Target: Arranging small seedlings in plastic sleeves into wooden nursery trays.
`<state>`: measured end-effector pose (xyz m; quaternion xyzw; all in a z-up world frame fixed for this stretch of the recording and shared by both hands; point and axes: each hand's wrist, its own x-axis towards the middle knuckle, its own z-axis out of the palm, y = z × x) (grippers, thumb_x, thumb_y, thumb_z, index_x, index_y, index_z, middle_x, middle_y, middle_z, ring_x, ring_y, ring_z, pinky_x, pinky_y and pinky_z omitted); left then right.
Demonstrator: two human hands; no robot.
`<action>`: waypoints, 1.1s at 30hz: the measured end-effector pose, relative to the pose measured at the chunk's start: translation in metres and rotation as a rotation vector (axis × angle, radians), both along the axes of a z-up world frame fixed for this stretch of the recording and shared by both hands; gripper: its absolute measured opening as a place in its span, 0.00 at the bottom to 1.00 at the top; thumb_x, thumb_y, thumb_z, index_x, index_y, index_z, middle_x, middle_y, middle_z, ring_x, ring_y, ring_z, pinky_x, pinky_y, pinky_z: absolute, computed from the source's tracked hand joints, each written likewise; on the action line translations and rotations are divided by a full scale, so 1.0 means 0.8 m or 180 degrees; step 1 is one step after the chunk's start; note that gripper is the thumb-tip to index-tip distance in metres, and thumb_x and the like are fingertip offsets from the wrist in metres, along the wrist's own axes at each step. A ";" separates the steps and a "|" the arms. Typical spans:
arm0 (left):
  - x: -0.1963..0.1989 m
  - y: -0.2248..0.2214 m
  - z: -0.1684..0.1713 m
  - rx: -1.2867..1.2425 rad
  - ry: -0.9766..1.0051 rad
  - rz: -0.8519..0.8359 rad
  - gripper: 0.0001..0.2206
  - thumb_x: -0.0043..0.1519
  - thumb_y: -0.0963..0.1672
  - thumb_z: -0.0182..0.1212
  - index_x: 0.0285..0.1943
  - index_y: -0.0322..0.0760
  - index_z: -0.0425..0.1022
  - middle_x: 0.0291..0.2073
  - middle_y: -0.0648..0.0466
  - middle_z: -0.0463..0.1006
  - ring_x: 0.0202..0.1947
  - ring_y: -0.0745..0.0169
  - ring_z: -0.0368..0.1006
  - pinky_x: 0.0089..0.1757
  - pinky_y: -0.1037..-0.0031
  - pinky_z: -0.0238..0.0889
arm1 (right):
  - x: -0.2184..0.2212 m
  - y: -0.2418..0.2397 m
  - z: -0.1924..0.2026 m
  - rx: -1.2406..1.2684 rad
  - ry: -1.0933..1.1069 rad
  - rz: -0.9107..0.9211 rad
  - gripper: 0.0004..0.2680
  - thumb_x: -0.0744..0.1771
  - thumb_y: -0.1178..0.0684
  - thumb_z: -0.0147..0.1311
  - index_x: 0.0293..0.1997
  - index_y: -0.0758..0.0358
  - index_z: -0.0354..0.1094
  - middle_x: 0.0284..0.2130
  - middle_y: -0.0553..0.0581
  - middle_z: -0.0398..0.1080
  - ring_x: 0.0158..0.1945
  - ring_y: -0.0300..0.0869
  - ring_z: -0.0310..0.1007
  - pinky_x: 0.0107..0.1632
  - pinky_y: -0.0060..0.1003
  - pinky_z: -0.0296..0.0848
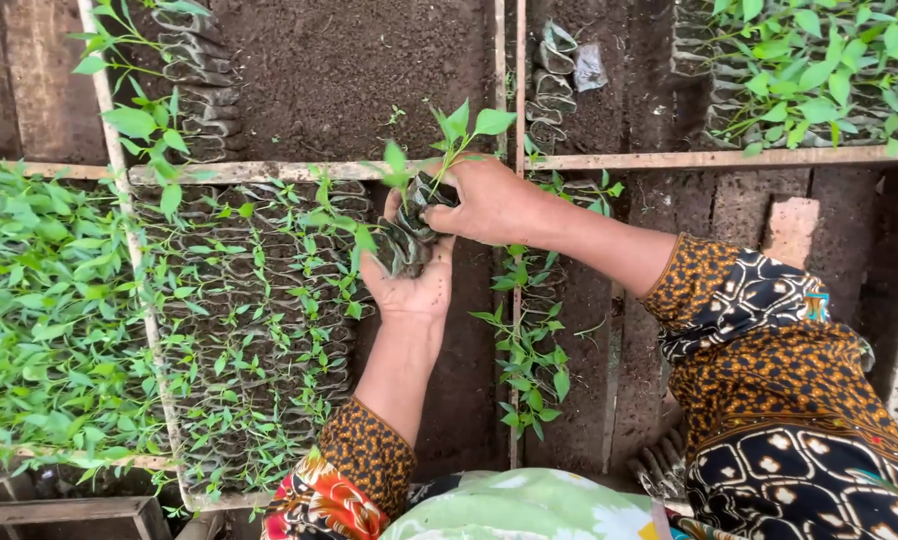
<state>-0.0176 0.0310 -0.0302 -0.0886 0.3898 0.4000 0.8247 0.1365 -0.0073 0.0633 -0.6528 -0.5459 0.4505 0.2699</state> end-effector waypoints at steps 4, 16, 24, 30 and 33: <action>-0.005 0.014 -0.043 -0.0146 0.0064 0.0210 0.18 0.61 0.47 0.55 0.58 0.36 0.76 0.49 0.40 0.79 0.47 0.45 0.76 0.52 0.49 0.71 | -0.002 0.010 -0.006 -0.0137 0.0085 0.0066 0.24 0.68 0.44 0.53 0.65 0.77 0.59 0.58 0.78 0.63 0.66 0.65 0.60 0.68 0.58 0.59; -0.003 0.049 -0.035 0.0820 -0.0229 0.0384 0.18 0.68 0.52 0.51 0.57 0.39 0.76 0.55 0.43 0.76 0.55 0.43 0.72 0.60 0.51 0.63 | -0.033 0.056 0.021 0.0283 0.0227 0.0026 0.29 0.57 0.50 0.67 0.60 0.77 0.58 0.53 0.79 0.64 0.62 0.70 0.63 0.64 0.62 0.65; -0.018 0.093 0.080 0.1071 -0.0185 0.0356 0.28 0.66 0.54 0.41 0.76 0.47 0.53 0.75 0.41 0.49 0.75 0.38 0.40 0.65 0.36 0.35 | -0.031 0.178 0.050 -0.0401 0.0095 -0.0176 0.21 0.62 0.54 0.64 0.58 0.63 0.60 0.39 0.51 0.64 0.33 0.35 0.65 0.33 0.26 0.75; -0.084 0.057 0.068 0.1244 -0.0100 -0.0339 0.21 0.62 0.50 0.60 0.61 0.35 0.72 0.63 0.36 0.68 0.65 0.32 0.62 0.65 0.44 0.53 | -0.060 0.300 -0.055 0.0814 -0.1390 -0.0058 0.32 0.57 0.44 0.73 0.61 0.61 0.53 0.45 0.59 0.64 0.48 0.48 0.63 0.57 0.45 0.69; -0.107 0.042 0.072 0.1289 0.0091 -0.0424 0.19 0.62 0.48 0.61 0.58 0.34 0.71 0.55 0.39 0.73 0.55 0.41 0.70 0.62 0.48 0.58 | -0.084 0.316 -0.084 0.0523 -0.1561 0.0057 0.32 0.56 0.43 0.73 0.59 0.60 0.55 0.46 0.54 0.65 0.50 0.46 0.61 0.58 0.41 0.65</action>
